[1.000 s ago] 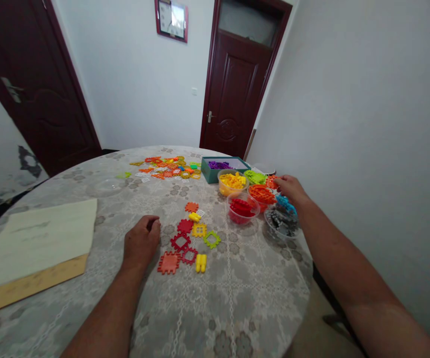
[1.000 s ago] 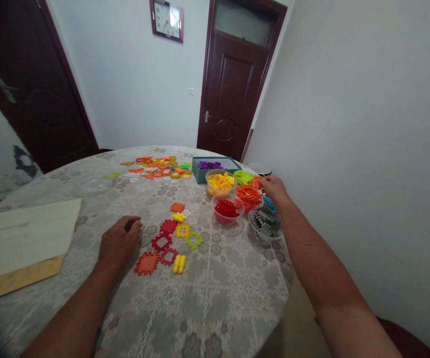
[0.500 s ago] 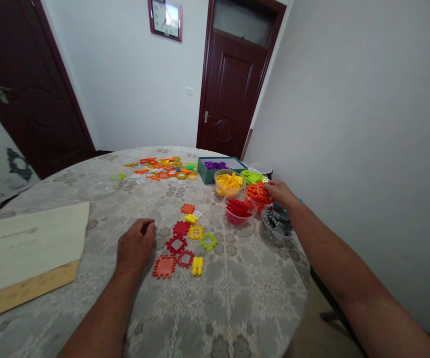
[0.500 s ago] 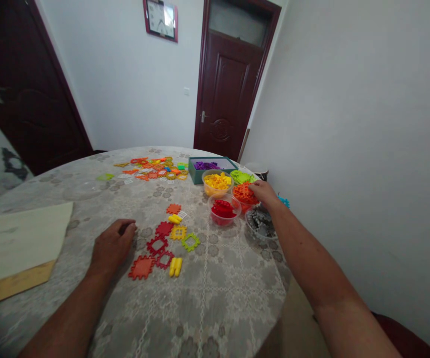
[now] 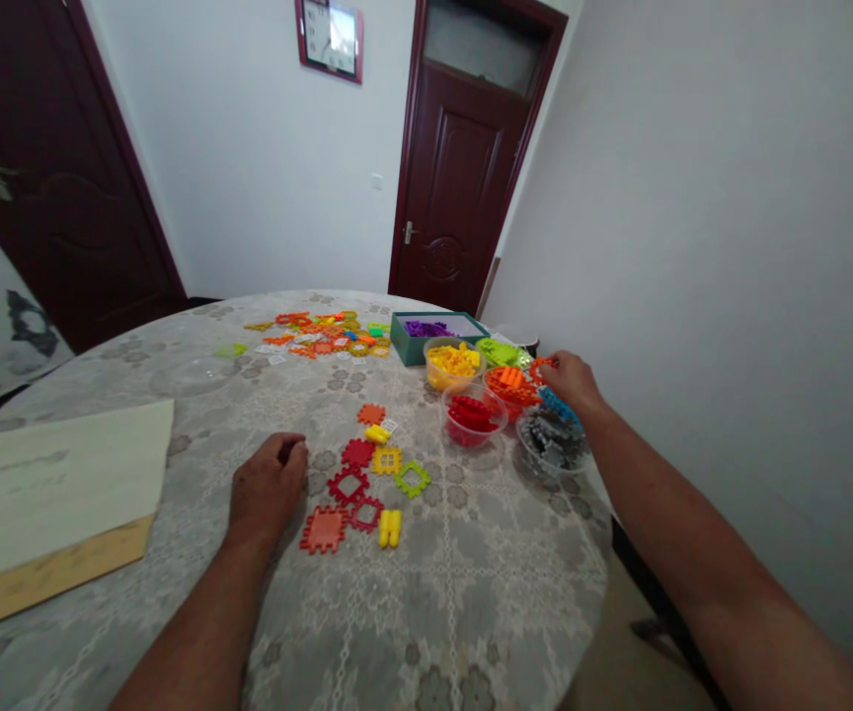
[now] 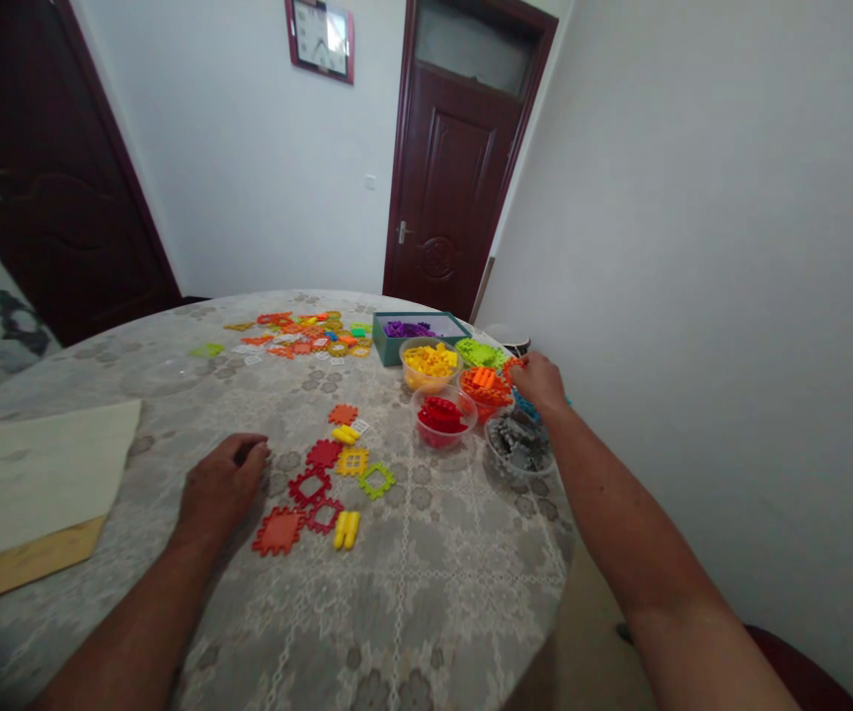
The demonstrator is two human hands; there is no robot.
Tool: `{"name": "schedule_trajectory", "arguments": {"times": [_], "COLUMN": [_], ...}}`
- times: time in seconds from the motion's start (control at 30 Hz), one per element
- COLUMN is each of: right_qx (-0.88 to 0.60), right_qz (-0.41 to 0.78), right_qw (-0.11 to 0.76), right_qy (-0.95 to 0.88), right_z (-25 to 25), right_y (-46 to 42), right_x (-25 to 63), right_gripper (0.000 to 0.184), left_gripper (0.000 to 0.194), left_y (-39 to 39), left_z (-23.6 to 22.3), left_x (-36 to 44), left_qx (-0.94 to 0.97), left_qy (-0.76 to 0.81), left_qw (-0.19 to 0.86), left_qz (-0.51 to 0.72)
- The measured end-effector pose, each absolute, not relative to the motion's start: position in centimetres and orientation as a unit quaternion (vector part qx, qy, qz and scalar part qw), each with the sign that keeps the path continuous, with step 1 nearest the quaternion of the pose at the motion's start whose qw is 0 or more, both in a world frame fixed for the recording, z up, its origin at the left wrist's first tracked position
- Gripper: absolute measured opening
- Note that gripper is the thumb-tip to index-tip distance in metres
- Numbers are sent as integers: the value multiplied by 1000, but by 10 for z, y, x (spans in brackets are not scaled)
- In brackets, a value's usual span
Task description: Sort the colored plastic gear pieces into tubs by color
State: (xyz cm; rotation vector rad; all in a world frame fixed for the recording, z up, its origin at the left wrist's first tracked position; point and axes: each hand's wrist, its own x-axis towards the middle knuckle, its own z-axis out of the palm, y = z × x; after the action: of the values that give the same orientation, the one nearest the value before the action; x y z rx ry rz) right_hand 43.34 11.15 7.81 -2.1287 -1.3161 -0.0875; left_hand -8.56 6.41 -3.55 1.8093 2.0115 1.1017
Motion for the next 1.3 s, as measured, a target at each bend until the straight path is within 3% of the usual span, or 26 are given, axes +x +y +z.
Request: {"name": "schedule_trajectory", "arguments": {"times": [0.13, 0.23, 0.47, 1.03, 1.2, 1.3], "right_qx": [-804, -791, -780, -800, -740, -655], "right_qz": [-141, -113, -19, -34, -97, -42], "right_qw": [160, 141, 191, 217, 373, 420], "right_qy": [-555, -585, -596, -559, -552, -626], "right_z": [69, 67, 73, 74, 86, 82], "right_y": [108, 107, 104, 84, 53, 27], "right_x": [416, 409, 421, 428, 389, 342], "right_gripper": [34, 35, 35, 36, 35, 30], "left_gripper": [36, 37, 37, 34, 34, 33], "left_y": [64, 64, 65, 64, 60, 57], "left_z": [-35, -34, -35, -33, -30, -29], "left_x": [-86, -86, -86, -85, -80, -75], "left_qx": [616, 618, 621, 614, 619, 633], "left_qy": [686, 683, 680, 688, 677, 667], "left_qw": [107, 114, 112, 114, 115, 119], "left_qz": [373, 373, 372, 370, 381, 376]}}
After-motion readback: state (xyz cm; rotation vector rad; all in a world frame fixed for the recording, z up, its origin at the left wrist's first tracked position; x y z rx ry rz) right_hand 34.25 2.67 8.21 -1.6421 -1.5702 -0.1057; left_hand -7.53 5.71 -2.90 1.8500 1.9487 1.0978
